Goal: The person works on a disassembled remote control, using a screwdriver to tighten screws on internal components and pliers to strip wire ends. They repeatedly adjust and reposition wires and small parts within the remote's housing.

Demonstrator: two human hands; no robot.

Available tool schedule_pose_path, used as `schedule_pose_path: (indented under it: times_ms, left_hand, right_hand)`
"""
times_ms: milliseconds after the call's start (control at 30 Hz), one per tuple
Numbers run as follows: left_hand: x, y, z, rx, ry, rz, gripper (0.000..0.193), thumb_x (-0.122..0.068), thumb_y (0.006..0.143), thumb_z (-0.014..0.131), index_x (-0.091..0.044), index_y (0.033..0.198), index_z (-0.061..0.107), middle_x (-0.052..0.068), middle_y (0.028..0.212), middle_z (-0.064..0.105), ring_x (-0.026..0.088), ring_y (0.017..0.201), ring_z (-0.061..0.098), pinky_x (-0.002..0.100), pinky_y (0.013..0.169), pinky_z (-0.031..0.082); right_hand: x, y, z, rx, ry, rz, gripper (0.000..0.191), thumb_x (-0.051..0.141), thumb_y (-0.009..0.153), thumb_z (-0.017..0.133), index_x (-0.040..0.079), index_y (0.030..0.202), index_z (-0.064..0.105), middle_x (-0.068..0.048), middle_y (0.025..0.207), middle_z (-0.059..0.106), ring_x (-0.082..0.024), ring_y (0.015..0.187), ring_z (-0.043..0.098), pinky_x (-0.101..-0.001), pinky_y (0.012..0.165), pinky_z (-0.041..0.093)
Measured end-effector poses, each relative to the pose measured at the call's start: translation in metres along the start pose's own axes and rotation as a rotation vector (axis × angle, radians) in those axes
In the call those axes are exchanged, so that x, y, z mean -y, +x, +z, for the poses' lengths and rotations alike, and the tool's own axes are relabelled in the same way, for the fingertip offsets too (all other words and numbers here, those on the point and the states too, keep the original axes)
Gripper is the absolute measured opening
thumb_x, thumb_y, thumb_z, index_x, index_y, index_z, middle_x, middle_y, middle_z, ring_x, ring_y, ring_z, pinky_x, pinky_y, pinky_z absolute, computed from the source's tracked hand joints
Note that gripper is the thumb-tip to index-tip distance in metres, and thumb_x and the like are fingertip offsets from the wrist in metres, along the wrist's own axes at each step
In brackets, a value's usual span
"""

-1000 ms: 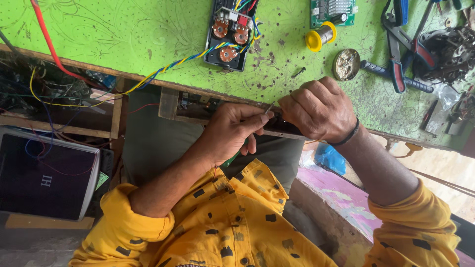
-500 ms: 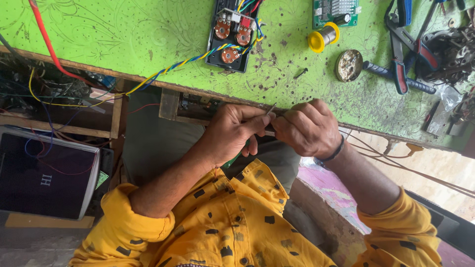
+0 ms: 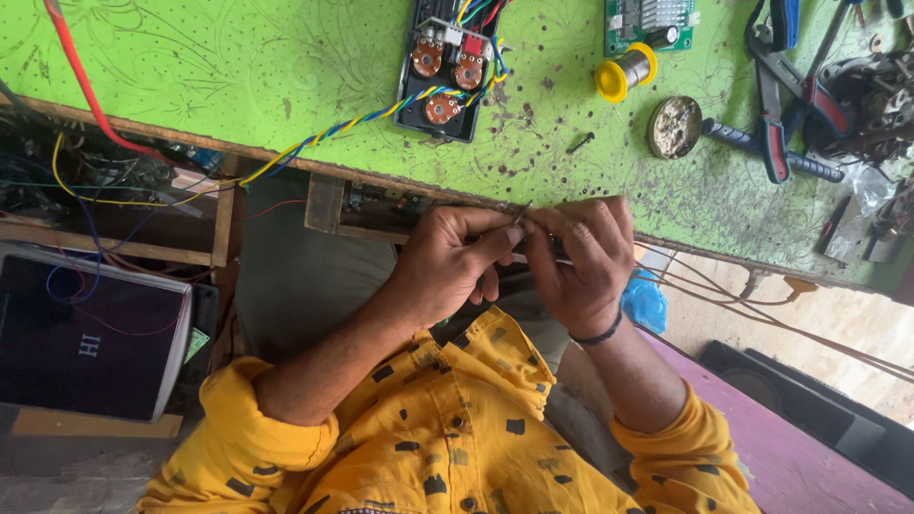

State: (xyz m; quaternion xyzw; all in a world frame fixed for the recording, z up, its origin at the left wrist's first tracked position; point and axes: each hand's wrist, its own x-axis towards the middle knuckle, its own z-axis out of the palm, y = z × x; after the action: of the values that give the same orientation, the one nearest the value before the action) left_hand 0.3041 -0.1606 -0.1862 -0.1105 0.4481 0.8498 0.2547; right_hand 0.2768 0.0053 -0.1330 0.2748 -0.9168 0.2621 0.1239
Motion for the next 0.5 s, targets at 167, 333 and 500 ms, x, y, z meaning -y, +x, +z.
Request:
schedule_pose_path:
  times_ms: [167, 333, 500]
  left_hand:
    - [0.002, 0.0, -0.001, -0.001, 0.011, 0.011, 0.023, -0.017, 0.1, 0.065, 0.002, 0.106, 0.076, 0.004, 0.08, 0.069, 0.006, 0.048, 0.061, 0.02, 0.038, 0.045]
    - [0.003, 0.002, 0.0, -0.017, -0.006, -0.021, 0.022, -0.016, 0.098, 0.066, 0.001, 0.108, 0.076, 0.004, 0.079, 0.069, 0.006, 0.048, 0.061, 0.021, 0.038, 0.045]
    - [0.002, 0.002, 0.001, -0.011, -0.01, -0.028, 0.022, -0.016, 0.099, 0.066, 0.002, 0.107, 0.076, 0.004, 0.078, 0.068, 0.006, 0.048, 0.06, 0.021, 0.038, 0.045]
  right_hand:
    - [-0.001, -0.006, 0.009, -0.079, 0.029, -0.032, 0.023, -0.004, 0.082, 0.079, 0.006, 0.101, 0.07, -0.007, 0.094, 0.067, -0.027, 0.089, 0.06, -0.0416, 0.082, 0.046]
    - [-0.002, -0.013, 0.016, -0.15, 0.05, 0.051, 0.026, -0.006, 0.086, 0.081, 0.005, 0.108, 0.074, -0.007, 0.096, 0.068, -0.024, 0.086, 0.061, -0.0365, 0.078, 0.046]
    - [-0.005, -0.015, 0.016, -0.142, 0.024, 0.022, 0.026, -0.006, 0.084, 0.08, 0.006, 0.106, 0.072, -0.007, 0.095, 0.068, -0.025, 0.084, 0.06, -0.0383, 0.078, 0.044]
